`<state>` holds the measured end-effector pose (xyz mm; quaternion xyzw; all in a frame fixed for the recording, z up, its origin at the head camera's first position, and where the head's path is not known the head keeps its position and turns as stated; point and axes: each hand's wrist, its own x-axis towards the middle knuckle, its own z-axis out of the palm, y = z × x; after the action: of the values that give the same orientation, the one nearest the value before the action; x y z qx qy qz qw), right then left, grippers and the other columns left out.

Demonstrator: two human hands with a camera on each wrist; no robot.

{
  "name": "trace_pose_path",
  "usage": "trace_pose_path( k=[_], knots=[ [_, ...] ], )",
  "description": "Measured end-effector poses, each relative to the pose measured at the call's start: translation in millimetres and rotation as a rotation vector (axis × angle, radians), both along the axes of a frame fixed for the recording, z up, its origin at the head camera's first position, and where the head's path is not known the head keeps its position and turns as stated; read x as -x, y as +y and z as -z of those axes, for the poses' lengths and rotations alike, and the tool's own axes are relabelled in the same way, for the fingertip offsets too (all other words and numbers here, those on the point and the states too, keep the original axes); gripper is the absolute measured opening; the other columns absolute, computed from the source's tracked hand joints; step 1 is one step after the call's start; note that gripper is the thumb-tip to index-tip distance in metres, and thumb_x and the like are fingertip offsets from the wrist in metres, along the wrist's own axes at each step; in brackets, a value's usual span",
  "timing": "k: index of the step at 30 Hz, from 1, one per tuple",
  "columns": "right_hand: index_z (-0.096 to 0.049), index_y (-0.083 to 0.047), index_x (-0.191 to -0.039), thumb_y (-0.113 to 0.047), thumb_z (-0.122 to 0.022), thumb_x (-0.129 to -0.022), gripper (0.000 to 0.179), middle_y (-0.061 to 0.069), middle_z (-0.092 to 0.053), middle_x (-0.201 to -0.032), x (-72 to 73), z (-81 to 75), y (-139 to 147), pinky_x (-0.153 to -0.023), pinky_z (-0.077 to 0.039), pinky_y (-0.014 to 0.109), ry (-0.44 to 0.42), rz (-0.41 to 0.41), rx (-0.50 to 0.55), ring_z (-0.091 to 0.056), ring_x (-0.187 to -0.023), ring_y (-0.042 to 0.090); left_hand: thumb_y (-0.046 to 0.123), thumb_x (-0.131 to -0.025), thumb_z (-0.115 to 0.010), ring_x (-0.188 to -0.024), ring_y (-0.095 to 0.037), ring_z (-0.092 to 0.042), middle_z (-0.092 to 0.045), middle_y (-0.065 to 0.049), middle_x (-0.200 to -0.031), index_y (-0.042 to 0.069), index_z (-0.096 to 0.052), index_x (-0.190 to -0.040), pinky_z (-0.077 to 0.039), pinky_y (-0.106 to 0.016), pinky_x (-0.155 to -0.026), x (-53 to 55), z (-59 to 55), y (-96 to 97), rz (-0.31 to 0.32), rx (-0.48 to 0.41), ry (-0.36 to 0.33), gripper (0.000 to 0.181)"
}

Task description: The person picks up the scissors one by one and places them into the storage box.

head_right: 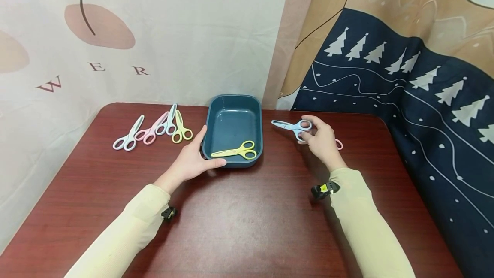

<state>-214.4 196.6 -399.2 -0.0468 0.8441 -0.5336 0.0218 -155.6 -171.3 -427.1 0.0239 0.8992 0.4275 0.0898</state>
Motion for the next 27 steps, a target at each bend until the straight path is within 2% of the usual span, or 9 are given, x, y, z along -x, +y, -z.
trace_pose_path(
  k=[12,21,27],
  knots=[
    [-0.05,0.0,-0.148,0.011,-0.058,-0.098,0.052,0.028,-0.059,-0.129,-6.7,-13.3,-1.5,-0.077,-0.059,0.021,-0.012,-0.017,0.027,-0.068,-0.09,0.005,0.053,-0.077,-0.088,-0.149,-0.035,-0.038,-0.03,-0.017,-0.167,0.019,-0.004,-0.168,-0.037,-0.054,-0.117,-1.0,-0.1,0.5,-0.003,-0.002,-0.005,0.128],
    [-0.052,-0.003,-0.148,0.01,-0.061,-0.098,0.053,0.026,-0.061,-0.128,-11.1,-21.7,-5.8,-0.078,-0.058,0.018,0.032,-0.04,0.015,-0.068,-0.091,0.004,0.054,-0.076,-0.088,-0.148,-0.034,-0.039,-0.031,-0.017,-0.167,0.018,-0.006,-0.168,-0.038,-0.054,-0.116,-0.4,0.9,0.1,-0.005,-0.002,0.002,0.129],
    [-0.053,-0.003,-0.147,0.012,-0.061,-0.097,0.053,0.025,-0.062,-0.127,-12.4,-25.3,-8.8,-0.079,-0.058,0.019,0.047,-0.054,0.05,-0.069,-0.091,0.005,0.056,-0.076,-0.087,-0.148,-0.034,-0.04,-0.031,-0.017,-0.166,0.018,-0.005,-0.168,-0.039,-0.054,-0.116,1.0,2.4,-0.3,-0.003,-0.002,0.002,0.129]
  ],
)
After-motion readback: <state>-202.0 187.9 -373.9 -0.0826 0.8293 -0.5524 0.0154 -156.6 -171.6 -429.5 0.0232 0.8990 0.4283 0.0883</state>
